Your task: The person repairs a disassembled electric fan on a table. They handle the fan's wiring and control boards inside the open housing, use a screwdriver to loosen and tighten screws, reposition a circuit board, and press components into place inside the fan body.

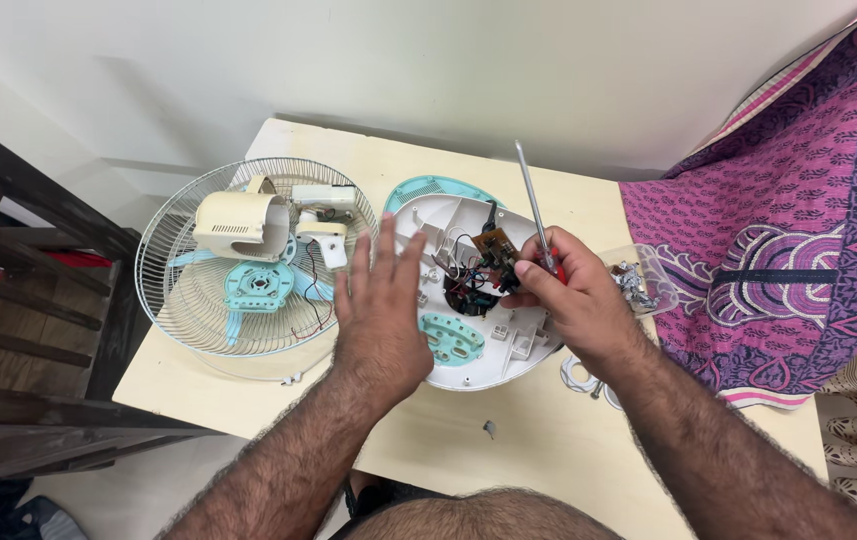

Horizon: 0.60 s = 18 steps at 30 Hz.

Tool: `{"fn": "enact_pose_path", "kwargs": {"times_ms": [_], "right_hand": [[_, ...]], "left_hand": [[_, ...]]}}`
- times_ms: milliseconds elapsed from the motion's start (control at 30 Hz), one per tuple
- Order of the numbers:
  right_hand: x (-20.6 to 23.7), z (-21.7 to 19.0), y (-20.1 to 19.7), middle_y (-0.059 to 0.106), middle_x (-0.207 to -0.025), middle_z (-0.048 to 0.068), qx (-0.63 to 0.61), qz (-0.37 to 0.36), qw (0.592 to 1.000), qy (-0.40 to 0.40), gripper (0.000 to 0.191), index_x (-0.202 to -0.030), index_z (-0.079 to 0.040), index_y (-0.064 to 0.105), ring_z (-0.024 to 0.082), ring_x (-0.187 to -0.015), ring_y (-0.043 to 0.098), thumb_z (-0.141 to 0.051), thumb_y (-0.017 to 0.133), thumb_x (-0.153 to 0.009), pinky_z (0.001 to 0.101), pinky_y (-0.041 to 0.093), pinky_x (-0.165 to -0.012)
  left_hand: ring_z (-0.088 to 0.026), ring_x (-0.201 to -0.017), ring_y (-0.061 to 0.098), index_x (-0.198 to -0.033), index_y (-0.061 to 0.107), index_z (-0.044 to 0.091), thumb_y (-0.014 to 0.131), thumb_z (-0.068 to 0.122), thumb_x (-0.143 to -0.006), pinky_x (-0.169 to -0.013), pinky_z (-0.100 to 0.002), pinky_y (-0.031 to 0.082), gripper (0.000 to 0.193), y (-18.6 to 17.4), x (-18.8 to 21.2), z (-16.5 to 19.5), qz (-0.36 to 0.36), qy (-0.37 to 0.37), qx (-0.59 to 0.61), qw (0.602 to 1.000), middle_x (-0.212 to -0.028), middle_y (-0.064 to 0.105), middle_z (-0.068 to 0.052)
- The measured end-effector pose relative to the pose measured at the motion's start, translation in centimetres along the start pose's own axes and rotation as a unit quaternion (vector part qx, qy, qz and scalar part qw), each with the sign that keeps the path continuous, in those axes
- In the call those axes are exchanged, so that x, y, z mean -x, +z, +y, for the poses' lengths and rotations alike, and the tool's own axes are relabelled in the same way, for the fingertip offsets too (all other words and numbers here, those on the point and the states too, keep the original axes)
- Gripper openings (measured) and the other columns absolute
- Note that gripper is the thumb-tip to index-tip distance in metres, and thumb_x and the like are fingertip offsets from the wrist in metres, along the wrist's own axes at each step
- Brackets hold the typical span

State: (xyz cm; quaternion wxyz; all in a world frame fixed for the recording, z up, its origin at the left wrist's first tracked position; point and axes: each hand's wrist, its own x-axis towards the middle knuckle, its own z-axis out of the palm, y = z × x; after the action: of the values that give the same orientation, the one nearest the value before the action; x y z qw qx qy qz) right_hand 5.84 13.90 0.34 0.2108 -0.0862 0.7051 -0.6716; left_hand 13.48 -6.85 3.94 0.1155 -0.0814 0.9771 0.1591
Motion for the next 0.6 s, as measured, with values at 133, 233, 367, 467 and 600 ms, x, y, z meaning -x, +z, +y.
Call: {"fn": "enact_pose_path", "kwargs": {"times_ms": [133,233,367,467,600], "right_hand": [[0.03,0.13,0.36,0.066,-0.096,0.007,-0.009,0.026,0.999,-0.038,0.009,-0.106,-0.004,0.053,0.013,-0.088,0.072,-0.012,0.054,-0.102,0.0339,0.067,-0.079],[-0.14,0.07,0.47,0.066,-0.095,0.007,-0.021,0.029,0.998,-0.042,0.009,-0.104,-0.003,0.052,0.013,-0.090,0.074,-0.012,0.053,-0.102,0.0344,0.068,-0.076],[-0.22,-0.05,0.56,0.061,-0.091,0.006,-0.030,0.043,0.998,-0.044,0.009,-0.104,-0.004,0.052,0.013,-0.082,0.070,-0.012,0.054,-0.102,0.0351,0.069,-0.068],[-0.30,-0.27,0.56,0.060,-0.088,0.007,-0.021,0.061,0.997,-0.033,0.009,-0.104,-0.004,0.052,0.015,-0.075,0.069,-0.013,0.054,-0.102,0.0344,0.068,-0.060],[-0.56,-0.66,0.62,0.059,-0.086,0.007,-0.020,0.073,0.997,-0.023,0.009,-0.105,-0.005,0.051,0.014,-0.072,0.069,-0.014,0.053,-0.102,0.0326,0.066,-0.056]], "left_hand": [[-0.029,-0.154,0.003,-0.161,-0.006,0.023,0.079,0.001,-0.076,-0.121,-0.063,-0.007,0.122,-0.79,-0.02,0.91,-0.022,0.061,-0.050,0.997,-0.172,0.005,-0.010],[-0.027,-0.153,0.020,-0.162,-0.001,0.024,0.077,0.002,-0.081,-0.121,-0.067,-0.006,0.115,-1.08,0.15,0.81,-0.012,0.081,0.003,0.997,-0.159,0.031,-0.011],[-0.025,-0.142,0.047,-0.160,-0.006,0.022,0.077,0.007,-0.083,-0.131,-0.056,0.000,0.114,-1.30,-0.04,0.64,-0.055,0.077,0.021,0.995,-0.142,0.053,-0.012],[-0.031,-0.136,0.050,-0.159,0.001,0.020,0.078,0.012,-0.084,-0.126,-0.051,0.016,0.108,-1.07,-0.18,0.55,-0.022,0.093,0.062,0.994,-0.131,0.062,-0.013],[-0.028,-0.111,0.068,-0.151,0.024,0.016,0.066,0.019,-0.093,-0.103,-0.046,0.051,0.072,-0.90,-0.52,0.38,0.005,0.064,0.194,0.979,-0.111,0.074,-0.008]]}}
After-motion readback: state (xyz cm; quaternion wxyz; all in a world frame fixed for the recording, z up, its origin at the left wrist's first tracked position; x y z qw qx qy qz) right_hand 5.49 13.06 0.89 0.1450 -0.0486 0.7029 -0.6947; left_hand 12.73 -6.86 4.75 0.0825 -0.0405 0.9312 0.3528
